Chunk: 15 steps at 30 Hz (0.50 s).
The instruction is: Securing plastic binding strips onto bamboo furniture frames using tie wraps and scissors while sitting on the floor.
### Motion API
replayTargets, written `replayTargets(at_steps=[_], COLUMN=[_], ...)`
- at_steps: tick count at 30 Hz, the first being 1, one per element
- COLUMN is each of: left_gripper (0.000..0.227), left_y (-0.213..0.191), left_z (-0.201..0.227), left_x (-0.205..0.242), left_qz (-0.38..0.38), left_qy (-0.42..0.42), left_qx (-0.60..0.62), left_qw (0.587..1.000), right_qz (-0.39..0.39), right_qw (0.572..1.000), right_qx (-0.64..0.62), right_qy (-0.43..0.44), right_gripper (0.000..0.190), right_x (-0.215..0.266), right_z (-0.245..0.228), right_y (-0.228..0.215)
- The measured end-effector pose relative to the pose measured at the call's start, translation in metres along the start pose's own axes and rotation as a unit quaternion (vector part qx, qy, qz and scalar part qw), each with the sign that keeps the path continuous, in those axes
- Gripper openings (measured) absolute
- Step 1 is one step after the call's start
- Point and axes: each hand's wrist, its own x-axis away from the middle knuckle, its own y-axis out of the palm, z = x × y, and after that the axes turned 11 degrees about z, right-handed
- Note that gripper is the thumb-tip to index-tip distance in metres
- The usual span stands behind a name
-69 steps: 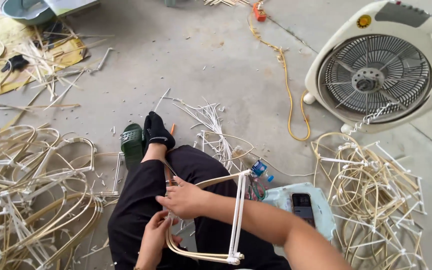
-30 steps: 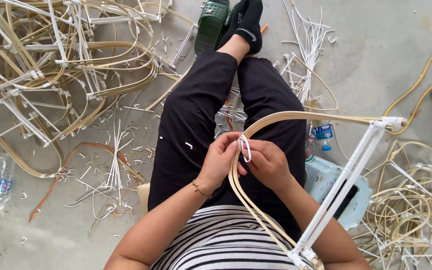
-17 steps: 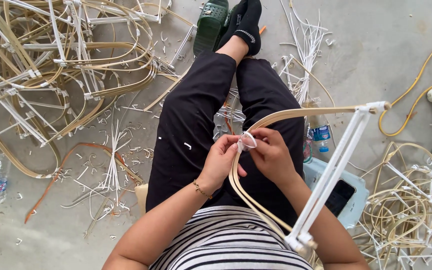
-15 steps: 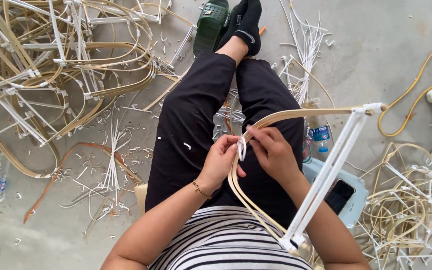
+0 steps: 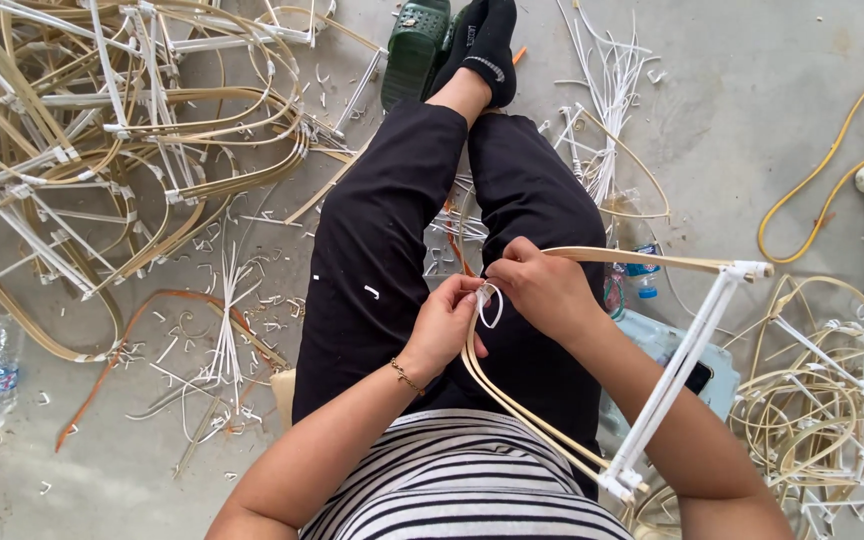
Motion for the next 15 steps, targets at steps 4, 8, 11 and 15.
replayTargets(at_steps=[4, 8, 11, 15], left_gripper=[0.024, 0.024, 0.024, 0.024], left_y=[0.000, 0.001, -0.003, -0.005], left_z=[0.011, 0.009, 0.011, 0.023], left_x=[-0.002, -0.010, -0.018, -0.014], left_qz=[0.005, 0.006, 0.022, 0.051], left_qy=[-0.004, -0.006, 0.014, 0.066], left_qx=[-0.003, 0.000, -0.002, -0.035], left_qw=[1.000, 1.000, 1.000, 0.996], right_qz=[0.015, 0.173, 0.226, 0.068], right_qw=[0.999, 0.982, 0.932, 0.746], right_qx=[-0.017, -0.059, -0.263, -0.547], right_qy=[-0.046, -0.052, 0.108, 0.373], right_gripper=[0.010, 0.016, 0.012, 0.020], right_x=[0.003, 0.005, 0.033, 0.060], right_z=[0.010, 0.009, 0.010, 0.017], right_y=[0.011, 0.006, 0.029, 0.058])
